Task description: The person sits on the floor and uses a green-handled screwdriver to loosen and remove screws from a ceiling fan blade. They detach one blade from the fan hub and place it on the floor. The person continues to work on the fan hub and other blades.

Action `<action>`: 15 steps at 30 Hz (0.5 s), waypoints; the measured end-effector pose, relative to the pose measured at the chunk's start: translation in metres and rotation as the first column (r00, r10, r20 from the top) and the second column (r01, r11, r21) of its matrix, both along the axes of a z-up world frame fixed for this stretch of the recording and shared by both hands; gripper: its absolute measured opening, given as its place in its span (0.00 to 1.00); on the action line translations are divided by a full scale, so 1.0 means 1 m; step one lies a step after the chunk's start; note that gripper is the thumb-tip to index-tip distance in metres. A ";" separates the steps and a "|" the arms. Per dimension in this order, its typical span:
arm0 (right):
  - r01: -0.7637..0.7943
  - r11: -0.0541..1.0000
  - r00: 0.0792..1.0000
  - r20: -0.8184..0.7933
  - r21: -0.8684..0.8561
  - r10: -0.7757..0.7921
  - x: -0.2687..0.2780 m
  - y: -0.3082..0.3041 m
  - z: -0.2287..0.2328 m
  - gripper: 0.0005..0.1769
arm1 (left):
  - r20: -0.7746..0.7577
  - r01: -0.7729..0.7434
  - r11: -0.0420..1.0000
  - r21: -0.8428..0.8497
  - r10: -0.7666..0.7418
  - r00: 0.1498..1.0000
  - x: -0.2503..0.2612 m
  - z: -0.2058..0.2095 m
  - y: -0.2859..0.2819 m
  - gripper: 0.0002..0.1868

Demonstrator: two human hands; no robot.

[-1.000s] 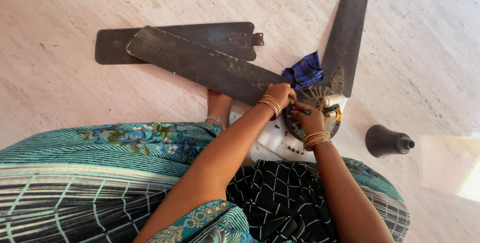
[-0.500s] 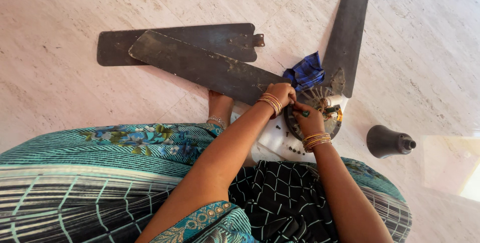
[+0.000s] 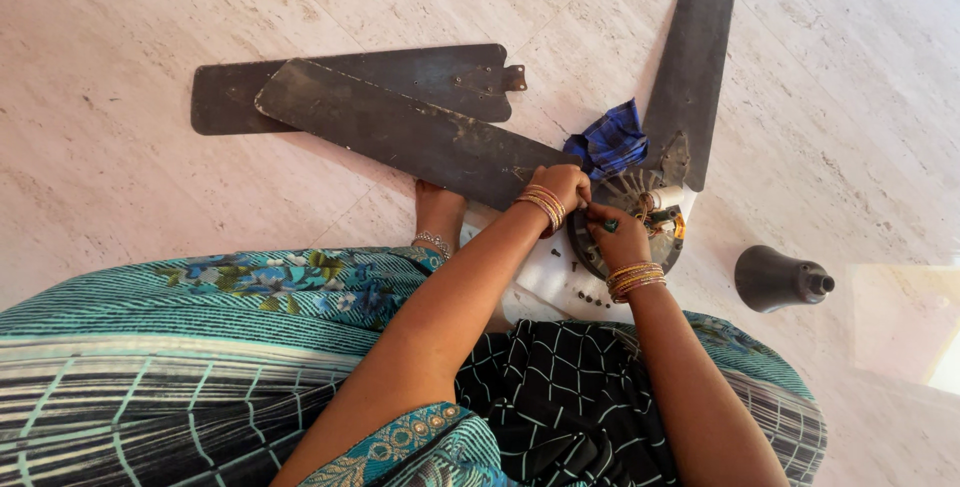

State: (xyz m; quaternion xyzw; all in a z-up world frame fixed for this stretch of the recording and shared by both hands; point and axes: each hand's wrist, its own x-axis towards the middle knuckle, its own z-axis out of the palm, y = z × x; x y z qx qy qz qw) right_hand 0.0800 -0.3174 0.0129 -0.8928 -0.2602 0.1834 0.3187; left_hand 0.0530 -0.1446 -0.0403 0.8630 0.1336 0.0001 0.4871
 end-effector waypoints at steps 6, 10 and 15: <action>0.104 0.953 0.978 0.202 -0.284 -0.047 -0.008 0.006 0.059 0.22 | 0.019 0.001 0.999 0.034 -0.001 1.000 -0.001 -0.005 -0.002 0.02; 0.157 0.985 0.938 0.322 -0.073 -0.126 0.005 -0.005 0.081 0.24 | 0.041 -0.031 0.999 -0.006 0.032 0.999 0.001 -0.017 -0.004 0.01; 0.231 0.886 0.965 0.024 0.403 -0.262 0.027 -0.015 0.061 0.23 | 0.084 -0.023 1.000 -0.015 0.024 0.996 0.008 -0.032 -0.003 0.04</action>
